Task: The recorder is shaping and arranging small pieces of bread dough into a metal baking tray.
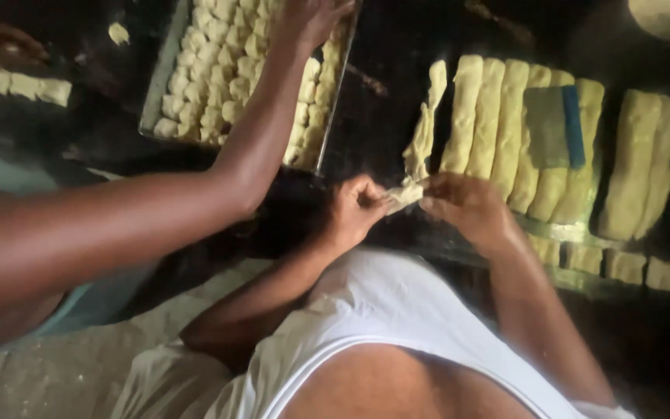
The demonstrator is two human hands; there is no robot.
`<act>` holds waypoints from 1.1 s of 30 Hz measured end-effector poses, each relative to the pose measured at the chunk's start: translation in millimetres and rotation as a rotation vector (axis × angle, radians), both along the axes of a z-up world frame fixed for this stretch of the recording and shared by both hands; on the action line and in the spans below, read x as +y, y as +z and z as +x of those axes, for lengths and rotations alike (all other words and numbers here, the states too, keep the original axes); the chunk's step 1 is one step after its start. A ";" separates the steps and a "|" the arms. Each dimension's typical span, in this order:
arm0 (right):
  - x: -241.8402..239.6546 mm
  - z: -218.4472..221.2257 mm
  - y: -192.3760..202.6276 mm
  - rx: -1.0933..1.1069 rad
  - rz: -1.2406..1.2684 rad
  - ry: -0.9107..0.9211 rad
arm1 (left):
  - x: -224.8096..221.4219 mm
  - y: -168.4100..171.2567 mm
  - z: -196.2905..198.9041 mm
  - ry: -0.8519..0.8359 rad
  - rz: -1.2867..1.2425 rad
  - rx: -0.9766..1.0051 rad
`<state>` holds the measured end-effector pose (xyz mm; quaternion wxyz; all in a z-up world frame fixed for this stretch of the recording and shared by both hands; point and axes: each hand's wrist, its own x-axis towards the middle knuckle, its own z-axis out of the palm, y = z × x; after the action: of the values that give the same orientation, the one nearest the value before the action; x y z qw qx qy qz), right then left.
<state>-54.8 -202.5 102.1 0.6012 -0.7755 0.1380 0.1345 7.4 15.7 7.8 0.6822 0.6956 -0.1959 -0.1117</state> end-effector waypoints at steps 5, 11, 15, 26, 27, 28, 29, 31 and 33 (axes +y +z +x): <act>26.5 11.4 21.5 0.018 -0.384 -0.095 | -9.7 20.7 -6.7 -0.176 0.001 0.059; 30.8 -23.8 -3.2 -0.916 -0.808 0.141 | -6.4 53.3 -5.6 -0.190 -0.118 0.273; 36.3 -25.1 3.9 -0.997 -0.768 0.174 | 1.7 80.9 -3.2 -0.202 -0.292 0.731; 49.0 0.6 21.0 -0.988 -0.838 0.228 | 20.0 70.4 -6.7 -0.050 0.220 -0.037; 57.9 7.1 32.0 -0.979 -0.774 0.200 | 22.7 59.4 -2.6 -0.083 0.238 -0.020; 56.5 10.3 25.8 -0.986 -0.771 0.207 | 24.7 56.9 1.9 -0.074 0.237 -0.022; 56.3 10.1 18.5 -0.909 -0.764 0.280 | 28.3 53.4 2.4 -0.066 0.170 0.044; 59.7 16.5 9.1 -0.828 -0.754 0.360 | 34.8 49.1 4.6 -0.054 0.100 0.116; 66.3 31.1 6.7 -0.344 -0.670 0.169 | 39.9 49.4 9.8 0.012 0.008 0.073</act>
<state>-23.6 -136.2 108.8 0.3158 -0.9488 0.0072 -0.0009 17.3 55.6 57.2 0.6869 0.6948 -0.1661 -0.1337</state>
